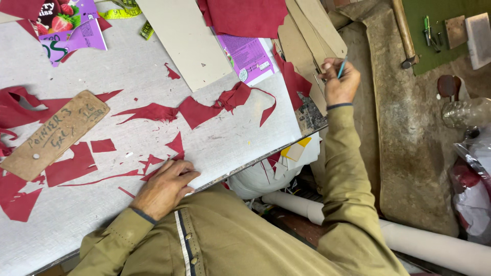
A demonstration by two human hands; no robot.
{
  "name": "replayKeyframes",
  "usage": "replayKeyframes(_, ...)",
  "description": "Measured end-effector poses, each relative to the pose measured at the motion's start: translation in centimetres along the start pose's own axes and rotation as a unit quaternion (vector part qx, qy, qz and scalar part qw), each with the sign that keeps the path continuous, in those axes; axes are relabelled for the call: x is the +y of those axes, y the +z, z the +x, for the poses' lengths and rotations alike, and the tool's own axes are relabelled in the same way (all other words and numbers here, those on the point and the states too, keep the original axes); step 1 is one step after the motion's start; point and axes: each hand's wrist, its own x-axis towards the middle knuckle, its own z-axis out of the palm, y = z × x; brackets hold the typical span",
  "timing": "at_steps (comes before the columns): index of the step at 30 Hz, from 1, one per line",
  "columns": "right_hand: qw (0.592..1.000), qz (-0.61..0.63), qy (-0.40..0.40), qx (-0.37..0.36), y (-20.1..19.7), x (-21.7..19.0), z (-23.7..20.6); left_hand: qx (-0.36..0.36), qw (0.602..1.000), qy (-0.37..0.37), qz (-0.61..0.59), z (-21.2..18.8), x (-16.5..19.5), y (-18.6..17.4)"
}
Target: The person lays red fabric on a table, aligns a cardboard pattern, and uses a rotary cutter to cut the fabric. They then use a wooden template to cut additional pieces and trim the edges.
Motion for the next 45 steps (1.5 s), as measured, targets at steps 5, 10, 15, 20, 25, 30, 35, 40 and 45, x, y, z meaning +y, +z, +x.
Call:
replayKeyframes(5, 0.899, -0.143, -0.333, -0.248, 4.9, 0.0, -6.7, -0.002, 0.994, -0.101, 0.029, -1.7, -0.3, -0.5)
replayKeyframes(10, 0.931, -0.177, -0.117, -0.297, 10.3, 0.0, -12.1, 0.220, 0.972, -0.080, 0.026, -5.9, -1.5, -4.4)
replayKeyframes(15, 0.887, -0.094, -0.241, -0.383, 14.6, -4.2, -14.4, 0.379, 0.878, -0.173, 0.238, -9.0, -3.5, -8.2)
replayKeyframes(20, 0.891, -0.259, -0.265, -0.264, 20.6, -7.9, -11.9, 0.399, 0.887, -0.130, 0.191, -9.4, -4.6, -7.0)
replayKeyframes(25, 0.854, -0.067, -0.204, -0.474, 24.3, -9.6, -15.8, 0.405, 0.888, -0.156, 0.153, -8.8, -6.0, -6.6)
replayKeyframes(30, 0.867, -0.048, -0.305, -0.391, 28.4, -11.2, -19.1, 0.405, 0.877, -0.109, 0.234, -8.4, -6.2, -7.7)
replayKeyframes(35, 0.837, -0.134, -0.281, -0.450, 23.5, -8.7, -20.7, 0.346, 0.927, -0.112, 0.096, -7.4, -6.5, -7.7)
replayKeyframes(40, 0.879, -0.354, -0.288, -0.141, 14.3, -5.2, -14.8, 0.323, 0.941, -0.069, 0.075, -4.7, -5.9, -5.7)
replayKeyframes(45, 0.930, -0.213, -0.024, -0.299, 14.1, -5.0, -16.9, 0.264, 0.961, -0.071, -0.032, -2.7, -4.2, -5.8)
